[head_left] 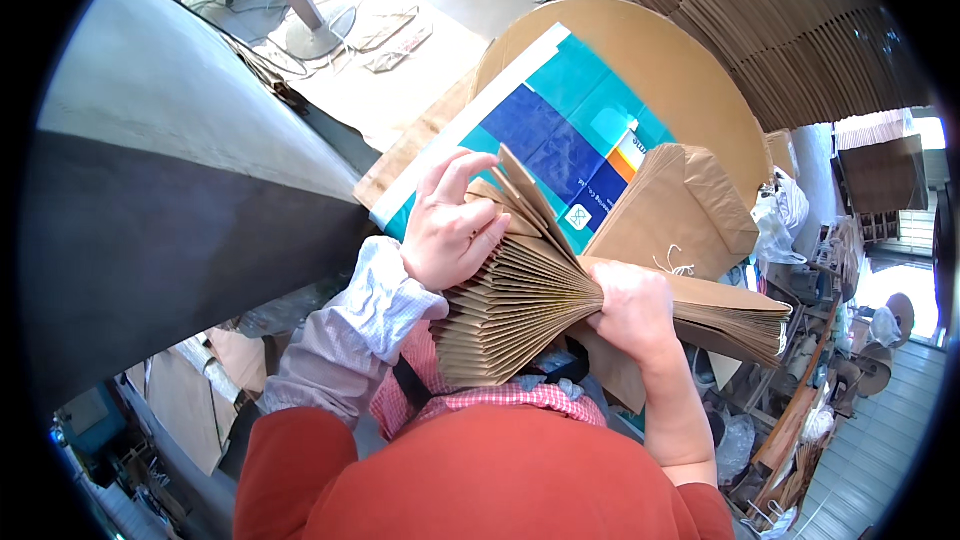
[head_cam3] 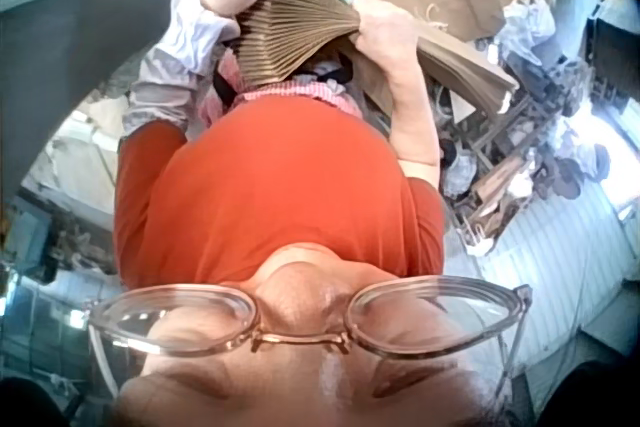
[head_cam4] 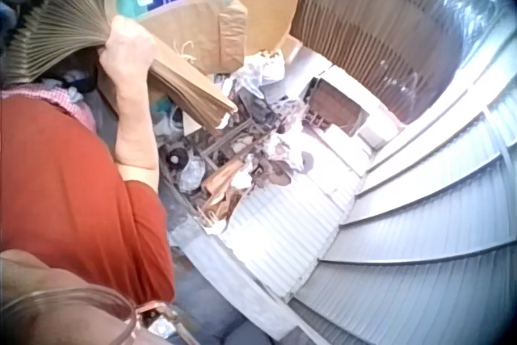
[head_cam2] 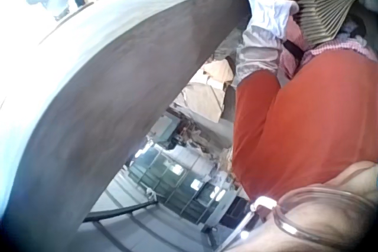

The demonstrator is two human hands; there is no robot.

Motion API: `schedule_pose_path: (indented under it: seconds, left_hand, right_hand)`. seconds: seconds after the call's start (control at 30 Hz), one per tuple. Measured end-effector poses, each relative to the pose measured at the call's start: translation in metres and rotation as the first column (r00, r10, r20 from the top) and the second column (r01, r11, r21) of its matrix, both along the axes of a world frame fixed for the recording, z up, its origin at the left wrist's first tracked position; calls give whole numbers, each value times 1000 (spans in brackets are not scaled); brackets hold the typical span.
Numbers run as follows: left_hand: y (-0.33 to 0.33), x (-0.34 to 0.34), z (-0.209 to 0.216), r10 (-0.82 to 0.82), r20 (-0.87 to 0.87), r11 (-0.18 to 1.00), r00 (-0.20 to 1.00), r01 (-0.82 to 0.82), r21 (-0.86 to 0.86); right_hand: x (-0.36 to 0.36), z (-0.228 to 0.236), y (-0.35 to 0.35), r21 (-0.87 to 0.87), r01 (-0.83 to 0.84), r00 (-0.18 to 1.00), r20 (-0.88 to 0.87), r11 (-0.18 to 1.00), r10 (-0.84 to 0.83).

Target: The person stacks brown paper bags on a table, aligns them, and ties them with string. The person then carries the tied stack to another area where other workers are present.

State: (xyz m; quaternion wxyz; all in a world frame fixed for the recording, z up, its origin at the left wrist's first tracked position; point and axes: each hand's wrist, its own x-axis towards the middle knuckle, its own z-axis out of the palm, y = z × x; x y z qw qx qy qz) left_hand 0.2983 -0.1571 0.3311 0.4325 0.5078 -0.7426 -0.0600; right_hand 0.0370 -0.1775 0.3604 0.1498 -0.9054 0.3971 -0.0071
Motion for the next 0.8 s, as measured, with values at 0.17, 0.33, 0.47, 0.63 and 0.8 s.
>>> schedule_pose_path:
  seconds: [0.17,0.33,0.47,0.63,0.8]
  left_hand:
    - [-4,8,-8,-186,-117,967,976,203,152]
    - [0,-23,44,-186,-104,851,977,213,479]
    - [6,-93,65,-513,652,769,558,-38,638]
    - [8,-134,45,-365,619,778,695,-138,614]
    - [3,-142,22,-412,427,737,805,19,676]
  right_hand:
    - [-1,-1,3,-5,20,999,45,1000,-20]
    - [-5,-6,1,14,23,999,-24,1000,-22]
    - [0,22,-10,276,-23,999,-34,961,34]
    - [-54,16,-53,416,-8,998,-47,909,30]
    - [-68,14,-96,-229,-15,995,95,973,37]
